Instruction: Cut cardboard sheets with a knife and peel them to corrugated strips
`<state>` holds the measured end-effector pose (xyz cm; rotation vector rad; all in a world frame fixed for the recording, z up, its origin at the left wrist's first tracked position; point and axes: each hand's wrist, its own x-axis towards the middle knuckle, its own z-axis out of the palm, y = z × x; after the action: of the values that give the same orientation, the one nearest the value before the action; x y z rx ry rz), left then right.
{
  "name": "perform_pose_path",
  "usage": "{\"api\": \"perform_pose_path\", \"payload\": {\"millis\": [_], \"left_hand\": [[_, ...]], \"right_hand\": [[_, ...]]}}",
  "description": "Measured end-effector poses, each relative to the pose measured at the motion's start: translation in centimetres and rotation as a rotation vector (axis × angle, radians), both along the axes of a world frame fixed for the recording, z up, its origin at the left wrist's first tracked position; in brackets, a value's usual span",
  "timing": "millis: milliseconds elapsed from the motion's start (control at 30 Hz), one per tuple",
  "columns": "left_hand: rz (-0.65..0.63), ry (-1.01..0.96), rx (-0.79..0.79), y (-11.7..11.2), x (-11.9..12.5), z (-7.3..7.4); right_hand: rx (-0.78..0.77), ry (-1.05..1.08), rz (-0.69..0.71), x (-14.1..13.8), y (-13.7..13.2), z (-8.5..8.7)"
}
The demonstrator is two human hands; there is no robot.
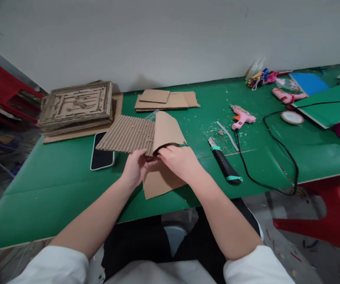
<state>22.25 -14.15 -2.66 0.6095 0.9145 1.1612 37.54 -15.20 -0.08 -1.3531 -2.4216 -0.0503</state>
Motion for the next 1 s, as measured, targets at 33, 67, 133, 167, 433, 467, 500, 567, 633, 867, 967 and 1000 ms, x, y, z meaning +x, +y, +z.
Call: {"api": "perform_pose_path", "payload": {"millis": [33, 67, 133, 167, 433, 467, 500, 567, 633, 867, 967, 1000], "left_hand": [[0.01, 0.005, -0.001, 0.0, 0.0, 0.0], [0.016, 0.008, -0.006, 0.0, 0.0, 0.0], [0.02, 0.006, -0.022, 0.0, 0.0, -0.1], [0.018, 0.002, -0.035, 0.0, 0.0, -0.1], [-0.014, -0.032, -0.128, 0.3, -0.2, -0.1], [-0.026, -0.037, -0.143, 0.3, -0.2, -0.1], [-0.037, -0.04, -0.154, 0.3, -0.2, 0.0], [-0.053, -0.041, -0.165, 0.3, -0.1, 0.0], [-0.06, -0.042, -0.172, 0.3, -0.1, 0.0], [-0.067, -0.03, -0.17, 0.4, -0.3, -0.3], [-0.064, -0.027, -0.177, 0.4, -0.3, -0.3], [-0.062, -0.026, -0.176, 0.4, -0.3, -0.3]], "right_hand": [[0.012, -0.019, 0.006, 0.0, -0.1, 0.1], [0.026, -0.041, 0.016, -0.1, -0.2, 0.1], [0.051, -0.078, 0.031, -0.3, -0.3, 0.0], [0.06, -0.089, 0.036, -0.3, -0.3, -0.1], [0.093, -0.052, 0.081, -0.4, 0.4, -1.6], [0.09, -0.043, 0.092, -0.3, 0.5, -1.6], [0.086, -0.039, 0.099, -0.2, 0.5, -1.6], [0.087, -0.042, 0.098, -0.1, 0.5, -1.5], [0.102, -0.05, 0.09, 0.0, 0.5, -1.5], [0.173, -0.055, 0.028, -0.3, 0.7, -2.5], [0.174, -0.039, -0.006, -0.5, 0.8, -2.8], [0.164, -0.028, -0.01, -0.5, 0.8, -2.7]]}}
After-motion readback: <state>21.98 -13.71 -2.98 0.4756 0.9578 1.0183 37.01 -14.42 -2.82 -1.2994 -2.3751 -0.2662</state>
